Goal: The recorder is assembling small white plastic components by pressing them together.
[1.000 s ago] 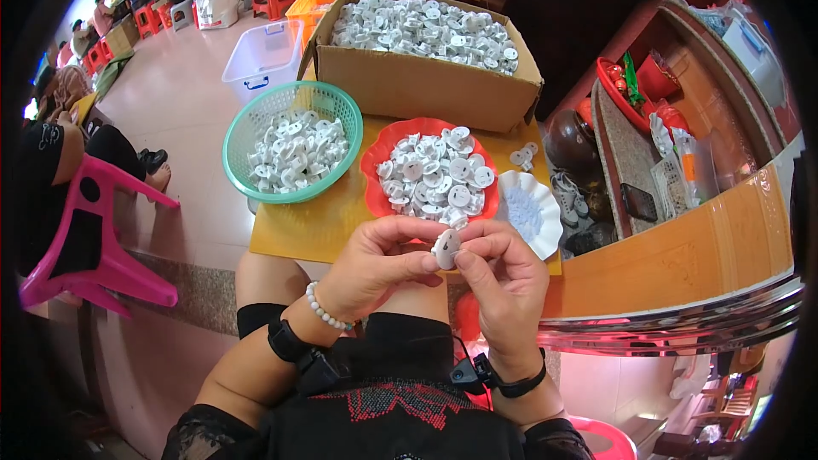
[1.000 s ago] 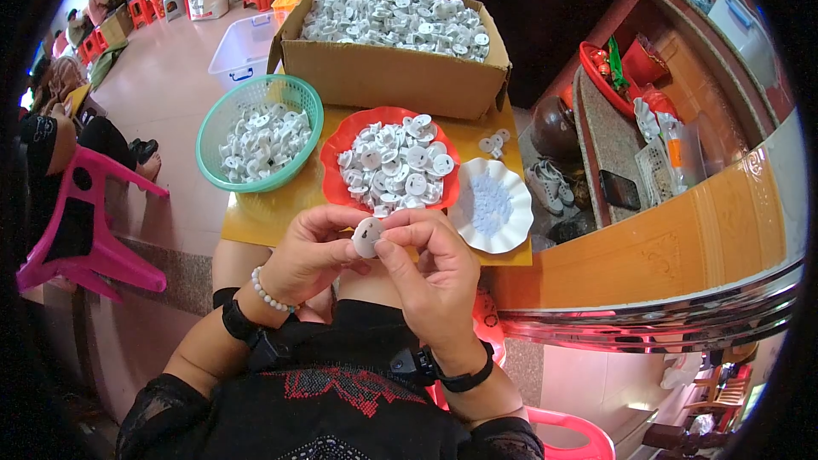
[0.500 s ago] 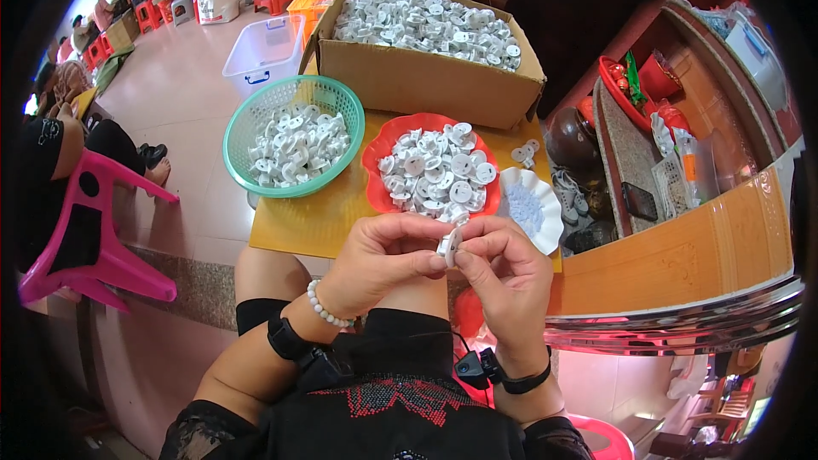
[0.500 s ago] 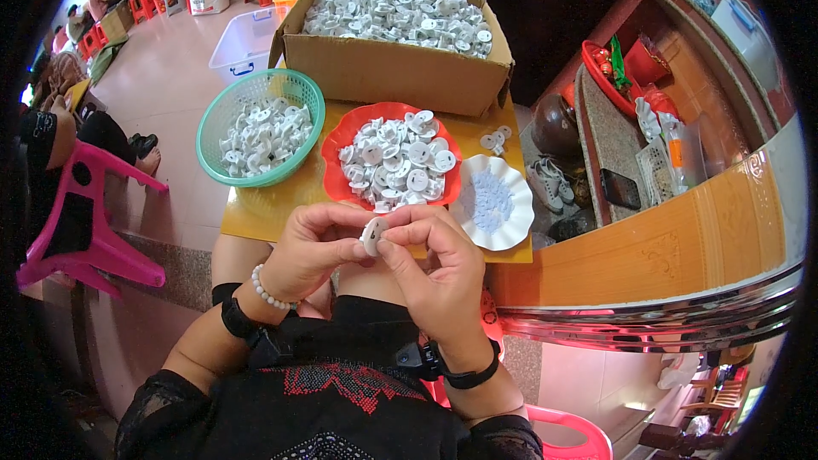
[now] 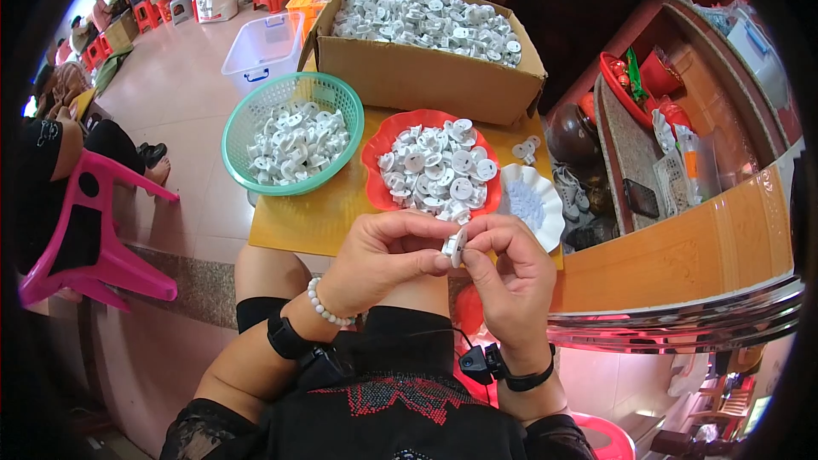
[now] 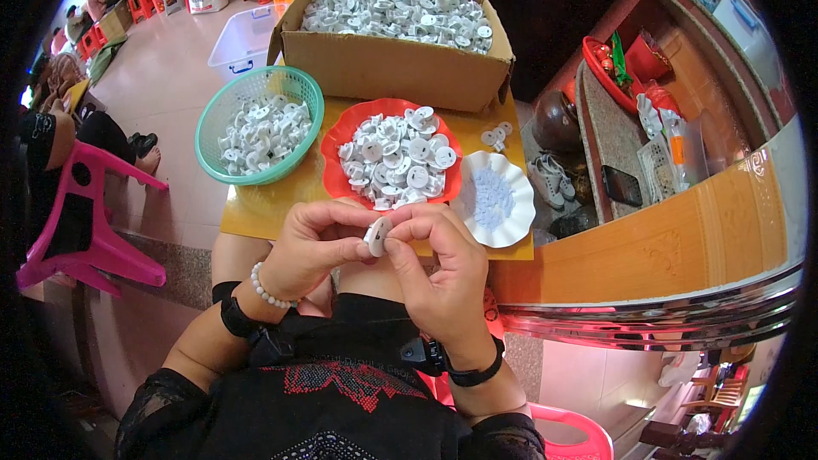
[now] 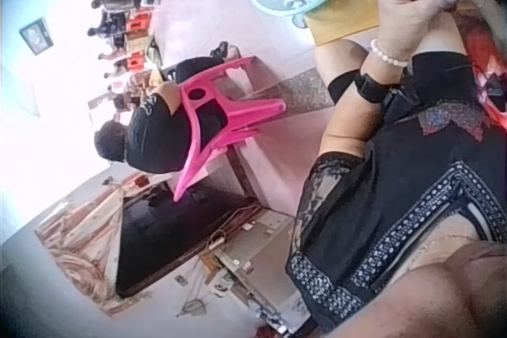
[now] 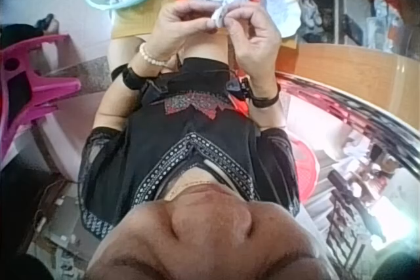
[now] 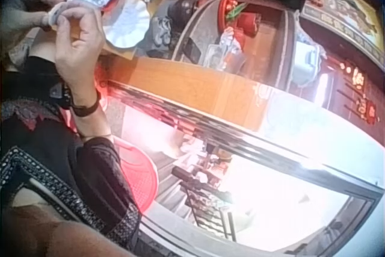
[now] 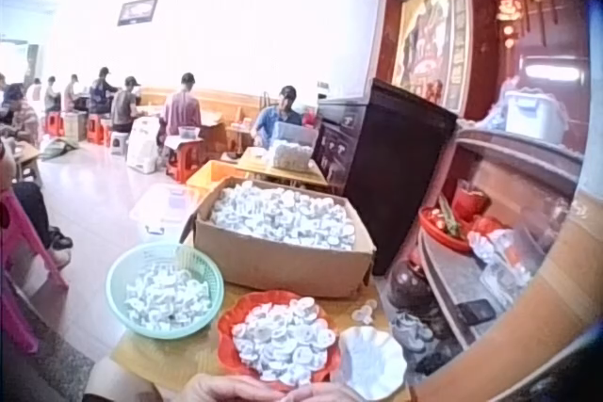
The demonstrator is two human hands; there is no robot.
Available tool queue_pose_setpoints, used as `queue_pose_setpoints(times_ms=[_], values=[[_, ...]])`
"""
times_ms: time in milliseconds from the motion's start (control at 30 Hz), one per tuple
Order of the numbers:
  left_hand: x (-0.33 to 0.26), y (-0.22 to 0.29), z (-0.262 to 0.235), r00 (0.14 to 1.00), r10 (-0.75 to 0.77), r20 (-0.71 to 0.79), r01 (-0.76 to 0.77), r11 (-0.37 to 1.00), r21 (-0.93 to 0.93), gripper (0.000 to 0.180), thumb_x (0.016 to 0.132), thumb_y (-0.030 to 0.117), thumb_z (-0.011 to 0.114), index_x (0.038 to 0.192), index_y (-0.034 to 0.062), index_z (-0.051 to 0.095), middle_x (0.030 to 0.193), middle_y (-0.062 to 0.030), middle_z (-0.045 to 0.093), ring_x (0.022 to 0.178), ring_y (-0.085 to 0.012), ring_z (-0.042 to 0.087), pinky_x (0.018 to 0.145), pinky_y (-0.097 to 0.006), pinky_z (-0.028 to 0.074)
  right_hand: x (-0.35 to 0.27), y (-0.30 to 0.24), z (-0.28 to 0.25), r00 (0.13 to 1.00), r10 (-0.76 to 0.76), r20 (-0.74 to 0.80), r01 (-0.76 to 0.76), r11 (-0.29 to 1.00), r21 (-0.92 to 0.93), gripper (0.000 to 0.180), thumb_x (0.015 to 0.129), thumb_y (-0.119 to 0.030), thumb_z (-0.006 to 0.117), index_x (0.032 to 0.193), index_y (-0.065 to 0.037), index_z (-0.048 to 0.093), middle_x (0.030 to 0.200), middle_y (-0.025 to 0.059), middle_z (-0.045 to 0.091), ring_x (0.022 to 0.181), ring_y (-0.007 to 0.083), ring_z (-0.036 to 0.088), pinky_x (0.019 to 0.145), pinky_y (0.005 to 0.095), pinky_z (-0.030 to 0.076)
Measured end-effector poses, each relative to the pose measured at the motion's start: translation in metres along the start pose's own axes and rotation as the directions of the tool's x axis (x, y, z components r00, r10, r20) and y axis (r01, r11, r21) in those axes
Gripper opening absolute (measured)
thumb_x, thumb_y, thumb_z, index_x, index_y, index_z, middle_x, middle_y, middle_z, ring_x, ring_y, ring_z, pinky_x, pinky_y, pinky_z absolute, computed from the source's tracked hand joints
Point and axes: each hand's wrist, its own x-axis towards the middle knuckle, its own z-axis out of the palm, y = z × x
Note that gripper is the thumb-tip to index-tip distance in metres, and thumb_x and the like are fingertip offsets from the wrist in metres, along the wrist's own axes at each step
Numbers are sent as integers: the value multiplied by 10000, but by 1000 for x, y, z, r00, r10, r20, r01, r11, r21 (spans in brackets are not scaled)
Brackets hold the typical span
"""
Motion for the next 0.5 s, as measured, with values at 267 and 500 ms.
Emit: queue_pose_setpoints(times_ms=[267,500], values=[[2,5,-2,1000,-8,25,5,991,130,297,819,-47,702,1113,-22,666,1064,-96,680,956,-152,660,863,-294,542,-1,7,-1,996,85,-21,-80,983,165,95,819,13,679,905,-1,641,971,97,656,909,169,632,806,274,503],[18,26,-14,980,150,-127,-96,929,357,309,809,-81,638,1113,-22,645,1029,-88,664,905,-141,636,785,-272,530,-8,19,-11,993,101,-52,-95,990,104,201,812,-45,703,989,1,619,930,88,646,862,152,629,771,284,497]])
